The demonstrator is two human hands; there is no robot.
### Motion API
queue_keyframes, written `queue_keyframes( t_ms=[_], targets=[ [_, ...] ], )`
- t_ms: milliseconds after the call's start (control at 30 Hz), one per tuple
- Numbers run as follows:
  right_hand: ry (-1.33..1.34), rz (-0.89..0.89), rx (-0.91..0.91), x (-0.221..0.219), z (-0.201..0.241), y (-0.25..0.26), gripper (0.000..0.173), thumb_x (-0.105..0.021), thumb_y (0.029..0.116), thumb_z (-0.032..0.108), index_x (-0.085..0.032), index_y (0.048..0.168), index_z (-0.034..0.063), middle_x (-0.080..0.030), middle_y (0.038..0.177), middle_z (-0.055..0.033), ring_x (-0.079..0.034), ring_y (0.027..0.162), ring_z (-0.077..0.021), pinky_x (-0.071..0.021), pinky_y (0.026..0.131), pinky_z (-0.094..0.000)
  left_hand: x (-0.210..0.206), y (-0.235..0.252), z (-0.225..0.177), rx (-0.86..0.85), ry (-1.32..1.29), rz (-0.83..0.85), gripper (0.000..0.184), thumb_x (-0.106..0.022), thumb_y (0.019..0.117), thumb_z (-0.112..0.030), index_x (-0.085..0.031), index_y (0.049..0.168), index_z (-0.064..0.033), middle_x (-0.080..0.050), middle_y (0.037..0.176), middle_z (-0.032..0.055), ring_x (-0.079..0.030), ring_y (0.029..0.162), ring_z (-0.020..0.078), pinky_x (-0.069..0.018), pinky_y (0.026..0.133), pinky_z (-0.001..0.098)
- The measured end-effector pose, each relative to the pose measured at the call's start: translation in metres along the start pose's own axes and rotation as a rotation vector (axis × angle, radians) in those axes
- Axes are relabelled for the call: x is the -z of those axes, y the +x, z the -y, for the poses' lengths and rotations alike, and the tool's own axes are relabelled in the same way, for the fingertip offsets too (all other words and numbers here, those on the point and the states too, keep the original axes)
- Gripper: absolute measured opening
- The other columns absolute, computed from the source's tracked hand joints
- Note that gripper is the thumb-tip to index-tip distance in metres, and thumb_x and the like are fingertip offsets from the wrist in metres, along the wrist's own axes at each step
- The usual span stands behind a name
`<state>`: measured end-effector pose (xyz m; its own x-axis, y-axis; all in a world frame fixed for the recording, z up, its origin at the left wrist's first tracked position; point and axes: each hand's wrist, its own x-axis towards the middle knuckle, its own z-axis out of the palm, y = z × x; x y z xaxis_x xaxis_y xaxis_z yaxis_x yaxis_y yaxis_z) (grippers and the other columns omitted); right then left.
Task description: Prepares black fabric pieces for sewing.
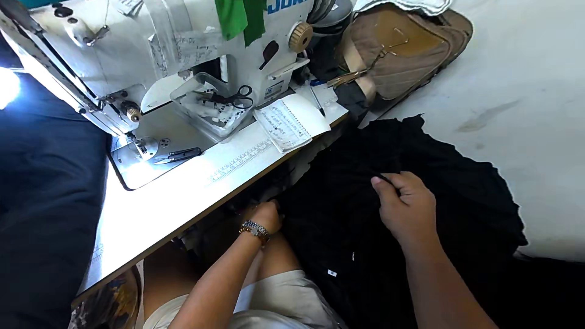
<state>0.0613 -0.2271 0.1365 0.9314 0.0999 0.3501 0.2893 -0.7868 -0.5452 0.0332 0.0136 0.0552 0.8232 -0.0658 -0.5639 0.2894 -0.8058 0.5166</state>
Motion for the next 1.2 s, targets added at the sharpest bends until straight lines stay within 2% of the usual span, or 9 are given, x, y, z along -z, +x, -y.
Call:
queue_keyframes(
  t_ms=[100,300,467,633,800,933,1000,1100,1200],
  targets=[
    [0.005,0.012,0.031,-0.003,0.003,0.001,0.034,-0.053,0.1057,0.020,-0.071,0.105,-0.0083,-0.065,0.106,-0.0276,-0.062,0.099,-0.0343,-0.0500,0.087,-0.0484,0.019,-0.014,-0.010,0.017,-0.147,0.040,0.039,-0.059,0.1047,-0.030,-0.061,0.134,-0.0038,-0.067,0.125,0.0219,-0.065,0.118,0.0366,-0.0491,0.102,0.0562],
    [0.053,0.032,0.116,-0.008,0.005,-0.002,0.031,-0.054,0.1035,0.018,-0.072,0.097,-0.0060,-0.062,0.094,-0.0185,-0.058,0.090,-0.0236,-0.0478,0.080,-0.0372,0.021,-0.010,-0.030,-0.106,-0.649,-0.139,0.026,-0.067,0.0998,-0.020,-0.065,0.116,0.0010,-0.067,0.105,0.0193,-0.065,0.093,0.0283,-0.0543,0.083,0.0469],
    [0.035,0.129,0.194,-0.024,0.023,-0.016,0.023,-0.056,0.1003,0.007,-0.073,0.099,-0.0087,-0.066,0.109,-0.0262,-0.065,0.098,-0.0371,-0.0547,0.085,-0.0527,0.038,-0.028,-0.081,-0.115,-0.963,-0.161,0.019,-0.062,0.1022,-0.012,-0.061,0.118,-0.0017,-0.060,0.087,0.0064,-0.054,0.070,0.0114,-0.0468,0.063,0.0270],
    [0.064,0.210,0.173,-0.022,0.024,-0.014,0.025,-0.055,0.1016,0.011,-0.073,0.101,-0.0068,-0.064,0.112,-0.0239,-0.064,0.100,-0.0324,-0.0538,0.085,-0.0479,0.028,-0.022,-0.095,-0.153,-1.058,-0.135,0.034,-0.059,0.1051,-0.025,-0.056,0.132,-0.0035,-0.063,0.109,0.0119,-0.060,0.092,0.0177,-0.0505,0.081,0.0362],
    [0.149,0.151,0.223,-0.031,0.013,-0.017,0.019,-0.061,0.0914,0.008,-0.073,0.099,-0.0035,-0.070,0.099,-0.0166,-0.068,0.095,-0.0256,-0.0556,0.085,-0.0415,0.020,-0.019,-0.101,-0.103,-1.024,-0.066,0.092,-0.084,0.0842,-0.043,-0.031,0.157,-0.0210,-0.049,0.147,0.0254,-0.055,0.127,0.0390,-0.0487,0.099,0.0585],
    [0.277,0.152,0.128,-0.033,0.015,-0.020,0.019,-0.068,0.0912,0.004,-0.058,0.107,-0.0003,-0.067,0.094,-0.0110,-0.066,0.088,-0.0146,-0.0555,0.080,-0.0330,0.012,-0.003,-0.100,-0.037,-1.106,-0.041,0.086,-0.081,0.0847,-0.051,-0.042,0.153,-0.0160,-0.057,0.141,0.0216,-0.058,0.124,0.0344,-0.0502,0.098,0.0540],
    [0.357,0.138,0.100,-0.031,0.015,-0.021,0.026,-0.069,0.0888,0.001,-0.053,0.110,0.0001,-0.068,0.096,-0.0104,-0.066,0.090,-0.0116,-0.0560,0.081,-0.0309,0.000,0.011,-0.098,-0.049,-1.183,-0.031,0.083,-0.081,0.0849,-0.048,-0.045,0.150,-0.0128,-0.061,0.135,0.0195,-0.061,0.119,0.0309,-0.0539,0.092,0.0511],
    [0.460,0.122,0.073,-0.024,0.012,-0.020,0.045,-0.074,0.0852,0.007,-0.050,0.123,0.0029,-0.069,0.109,-0.0070,-0.066,0.102,-0.0071,-0.0559,0.091,-0.0258,0.026,-0.015,-0.119,0.061,-1.220,0.022,0.061,-0.066,0.0998,-0.027,-0.039,0.153,-0.0134,-0.061,0.127,0.0160,-0.061,0.105,0.0247,-0.0530,0.083,0.0421],
    [0.289,0.075,0.076,0.000,0.015,-0.035,0.094,-0.087,0.0747,0.038,-0.039,0.149,0.0062,-0.056,0.140,-0.0140,-0.054,0.129,-0.0211,-0.0474,0.107,-0.0405,0.043,-0.030,-0.142,0.109,-1.329,0.012,0.057,-0.056,0.1038,-0.017,-0.032,0.156,-0.0128,-0.057,0.131,0.0172,-0.060,0.106,0.0257,-0.0526,0.083,0.0415]
  ],
)
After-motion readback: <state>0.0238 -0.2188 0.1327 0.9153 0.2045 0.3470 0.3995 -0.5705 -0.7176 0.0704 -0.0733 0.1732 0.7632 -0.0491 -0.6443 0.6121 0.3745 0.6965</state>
